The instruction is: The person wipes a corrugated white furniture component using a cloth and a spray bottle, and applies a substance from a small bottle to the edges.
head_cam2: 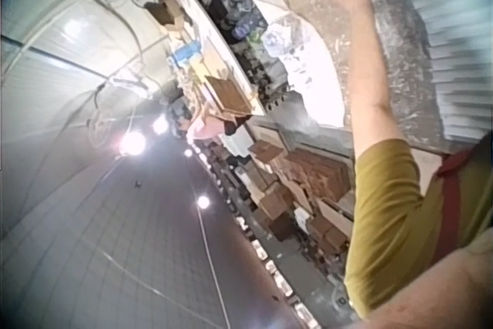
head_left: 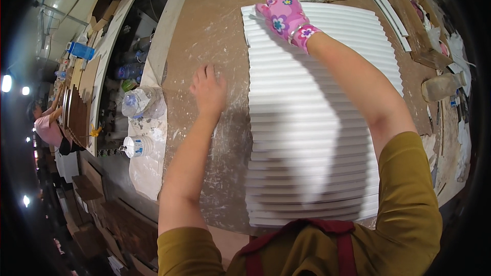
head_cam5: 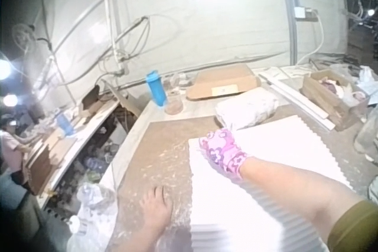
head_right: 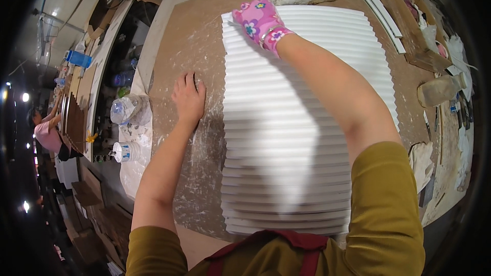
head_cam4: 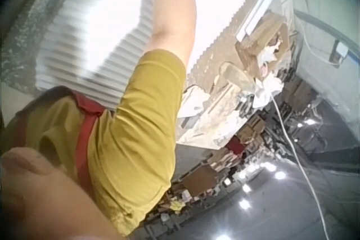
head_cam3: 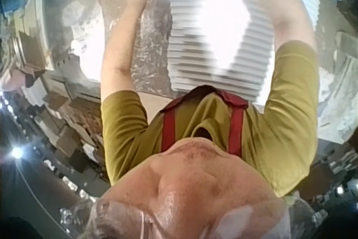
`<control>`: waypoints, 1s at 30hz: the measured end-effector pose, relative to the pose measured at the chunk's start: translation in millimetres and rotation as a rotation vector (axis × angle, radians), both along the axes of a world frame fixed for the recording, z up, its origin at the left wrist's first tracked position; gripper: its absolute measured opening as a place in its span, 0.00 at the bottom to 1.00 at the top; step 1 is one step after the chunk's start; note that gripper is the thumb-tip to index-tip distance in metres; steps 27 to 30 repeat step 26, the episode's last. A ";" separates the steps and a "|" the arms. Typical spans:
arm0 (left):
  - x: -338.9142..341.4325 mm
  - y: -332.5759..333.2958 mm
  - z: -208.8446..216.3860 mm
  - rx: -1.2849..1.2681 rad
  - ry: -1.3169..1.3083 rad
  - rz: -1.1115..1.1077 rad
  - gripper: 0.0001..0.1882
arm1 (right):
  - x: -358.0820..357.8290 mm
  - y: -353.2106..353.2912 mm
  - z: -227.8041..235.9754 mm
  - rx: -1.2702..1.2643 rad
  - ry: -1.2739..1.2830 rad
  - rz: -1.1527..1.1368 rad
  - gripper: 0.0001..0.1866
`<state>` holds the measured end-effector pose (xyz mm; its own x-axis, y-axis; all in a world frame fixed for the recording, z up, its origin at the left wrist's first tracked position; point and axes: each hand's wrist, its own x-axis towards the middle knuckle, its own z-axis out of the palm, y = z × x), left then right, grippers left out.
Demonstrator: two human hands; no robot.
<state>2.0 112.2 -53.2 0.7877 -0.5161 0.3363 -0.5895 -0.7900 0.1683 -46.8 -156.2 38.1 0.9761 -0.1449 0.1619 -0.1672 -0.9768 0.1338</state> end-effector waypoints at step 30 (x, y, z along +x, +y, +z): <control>-0.9 1.9 1.2 0.043 0.010 0.029 0.24 | 33.3 10.3 1.2 -0.100 0.032 -0.047 0.18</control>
